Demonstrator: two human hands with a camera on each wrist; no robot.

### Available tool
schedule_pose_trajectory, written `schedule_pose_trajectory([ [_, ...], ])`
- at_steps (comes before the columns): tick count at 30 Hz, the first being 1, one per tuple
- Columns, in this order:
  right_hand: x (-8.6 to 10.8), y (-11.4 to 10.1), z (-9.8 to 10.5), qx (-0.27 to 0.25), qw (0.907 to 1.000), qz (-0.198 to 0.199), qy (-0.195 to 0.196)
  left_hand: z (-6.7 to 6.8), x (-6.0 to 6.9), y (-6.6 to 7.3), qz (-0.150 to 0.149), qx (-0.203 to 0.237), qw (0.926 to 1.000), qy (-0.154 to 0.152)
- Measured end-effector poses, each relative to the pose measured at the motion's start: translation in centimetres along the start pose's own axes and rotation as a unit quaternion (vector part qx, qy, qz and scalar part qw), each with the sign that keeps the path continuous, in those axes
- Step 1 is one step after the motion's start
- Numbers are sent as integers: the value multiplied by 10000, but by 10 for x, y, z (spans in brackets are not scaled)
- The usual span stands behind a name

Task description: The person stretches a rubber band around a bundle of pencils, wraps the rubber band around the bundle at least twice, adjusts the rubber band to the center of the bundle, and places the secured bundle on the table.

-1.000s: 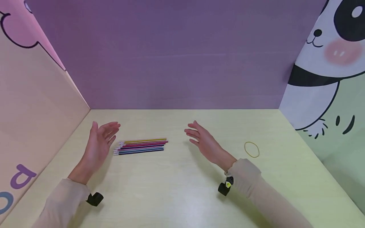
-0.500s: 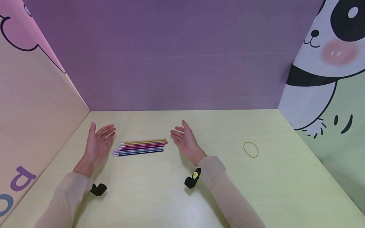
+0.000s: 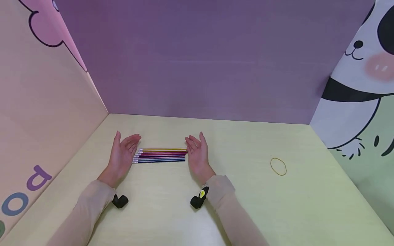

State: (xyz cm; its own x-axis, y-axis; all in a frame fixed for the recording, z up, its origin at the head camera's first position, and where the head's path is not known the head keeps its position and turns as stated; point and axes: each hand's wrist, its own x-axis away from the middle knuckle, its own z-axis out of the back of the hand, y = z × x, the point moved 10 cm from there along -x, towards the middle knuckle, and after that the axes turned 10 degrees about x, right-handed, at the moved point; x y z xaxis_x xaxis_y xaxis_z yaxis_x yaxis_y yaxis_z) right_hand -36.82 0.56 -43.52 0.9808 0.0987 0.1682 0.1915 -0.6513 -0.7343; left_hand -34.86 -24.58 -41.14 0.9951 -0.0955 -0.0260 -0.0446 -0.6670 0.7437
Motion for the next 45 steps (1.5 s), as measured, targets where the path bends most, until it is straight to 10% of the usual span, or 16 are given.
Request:
schedule_pose_trajectory([
  [21,12,-1,-9,1235,9917,229,-261,-9,1,-13,4,-1019,9948,-39],
  [36,9,-1,-11,1508,9874,102,-459,-3,9,-6,388,-940,9948,108],
  [45,12,-15,-12,2610,9647,122,-328,-2,7,-4,704,-2424,9676,60],
])
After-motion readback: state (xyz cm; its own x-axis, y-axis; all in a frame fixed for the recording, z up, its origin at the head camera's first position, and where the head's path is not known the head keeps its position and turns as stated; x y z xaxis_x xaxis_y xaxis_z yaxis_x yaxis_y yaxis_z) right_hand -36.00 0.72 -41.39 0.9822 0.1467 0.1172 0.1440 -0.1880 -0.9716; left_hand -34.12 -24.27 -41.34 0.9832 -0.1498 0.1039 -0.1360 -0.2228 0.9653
